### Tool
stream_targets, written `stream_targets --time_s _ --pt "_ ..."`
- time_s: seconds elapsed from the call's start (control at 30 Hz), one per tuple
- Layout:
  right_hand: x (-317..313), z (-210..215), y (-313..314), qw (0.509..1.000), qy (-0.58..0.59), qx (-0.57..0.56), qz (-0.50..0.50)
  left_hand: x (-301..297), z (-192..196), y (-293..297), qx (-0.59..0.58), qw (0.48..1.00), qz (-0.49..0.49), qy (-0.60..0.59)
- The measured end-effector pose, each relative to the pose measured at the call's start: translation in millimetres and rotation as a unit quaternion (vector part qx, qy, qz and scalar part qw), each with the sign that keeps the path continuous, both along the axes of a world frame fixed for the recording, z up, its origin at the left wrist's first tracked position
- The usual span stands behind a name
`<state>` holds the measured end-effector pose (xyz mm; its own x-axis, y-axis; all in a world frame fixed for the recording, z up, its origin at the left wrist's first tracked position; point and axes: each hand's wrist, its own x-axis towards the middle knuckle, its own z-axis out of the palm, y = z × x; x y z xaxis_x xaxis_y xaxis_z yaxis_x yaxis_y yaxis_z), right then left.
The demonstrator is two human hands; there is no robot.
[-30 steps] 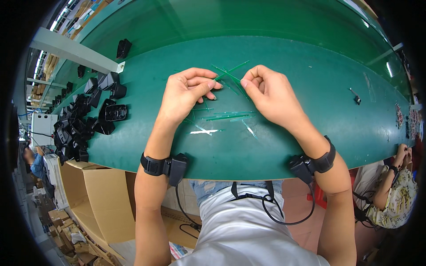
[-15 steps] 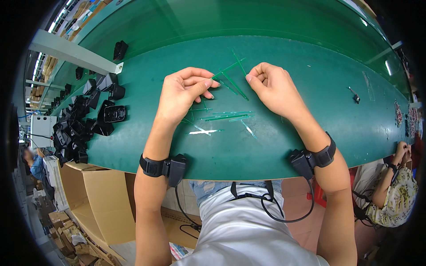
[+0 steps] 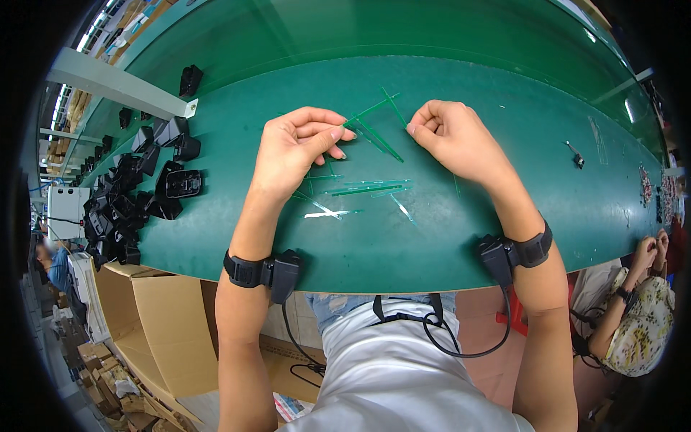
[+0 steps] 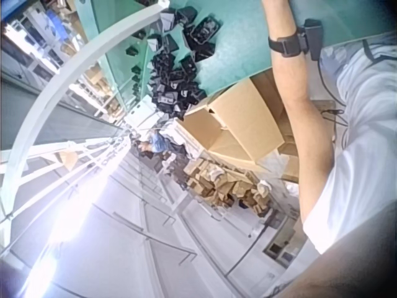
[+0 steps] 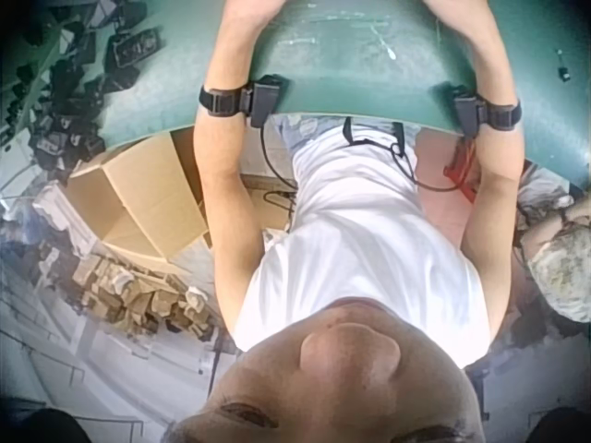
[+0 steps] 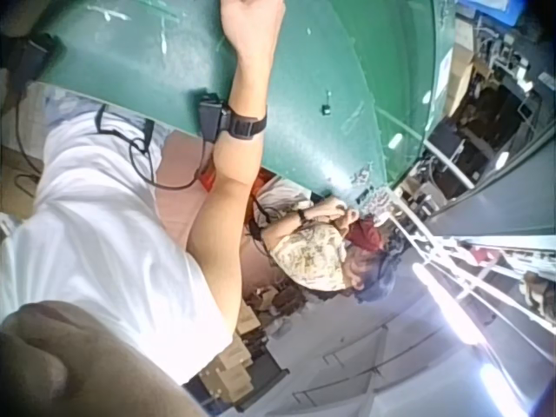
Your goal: The person assembles small black electronic components on a green workbench. They insert green zip ties into the components and secure them by hand. The person handles the components one at a time, placing finished units on the table and retrieving new ones from a nearby cardboard box.
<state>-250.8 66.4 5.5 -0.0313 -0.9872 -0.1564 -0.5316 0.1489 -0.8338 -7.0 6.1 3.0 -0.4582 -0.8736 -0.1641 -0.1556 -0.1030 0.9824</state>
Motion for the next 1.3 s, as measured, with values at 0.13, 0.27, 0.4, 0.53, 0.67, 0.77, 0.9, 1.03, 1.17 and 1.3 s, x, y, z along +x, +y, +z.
stream_targets --time_s 0.13,0.27,0.4,0.53,0.67,0.77,0.9,1.03,1.17,1.3 --pt "3.4 4.0 0.9 0.999 0.033 -0.017 -0.012 0.3 -0.1 -0.3 -0.001 1.0 0.0 0.001" --pt "9.5 16.3 4.6 0.992 0.073 -0.1 -0.026 0.4 -0.3 0.1 -0.001 1.0 0.001 0.005" --pt "23.3 13.2 13.1 0.963 0.154 -0.217 0.03 -0.8 -0.6 0.4 0.0 1.0 0.002 0.001" --pt "32.8 -4.2 14.7 0.952 0.216 -0.215 0.038 -0.5 0.3 0.2 0.0 1.0 0.006 -0.007" --pt "33.2 -6.3 14.0 0.955 0.225 -0.191 0.042 0.9 -1.5 -0.8 -0.003 1.0 0.004 0.0" --pt "31.9 -11.3 12.0 0.966 0.169 -0.19 0.044 -0.5 -0.6 -1.1 -0.004 1.0 0.001 0.0" --pt "35.2 -9.3 12.6 0.98 0.127 -0.147 0.032 0.3 -1.6 -0.8 -0.003 1.0 -0.002 0.002" --pt "37.4 -11.9 12.6 0.981 0.108 -0.157 0.035 -0.5 -1.0 -0.1 -0.002 1.0 -0.004 0.004" --pt "36.5 -12.9 10.2 0.976 0.112 -0.182 0.047 -0.7 -1.3 0.3 -0.003 1.0 -0.007 0.004" --pt "37.1 -11.7 8.0 0.969 0.108 -0.213 0.067 -0.9 -1.4 0.2 -0.003 1.0 -0.006 -0.001"
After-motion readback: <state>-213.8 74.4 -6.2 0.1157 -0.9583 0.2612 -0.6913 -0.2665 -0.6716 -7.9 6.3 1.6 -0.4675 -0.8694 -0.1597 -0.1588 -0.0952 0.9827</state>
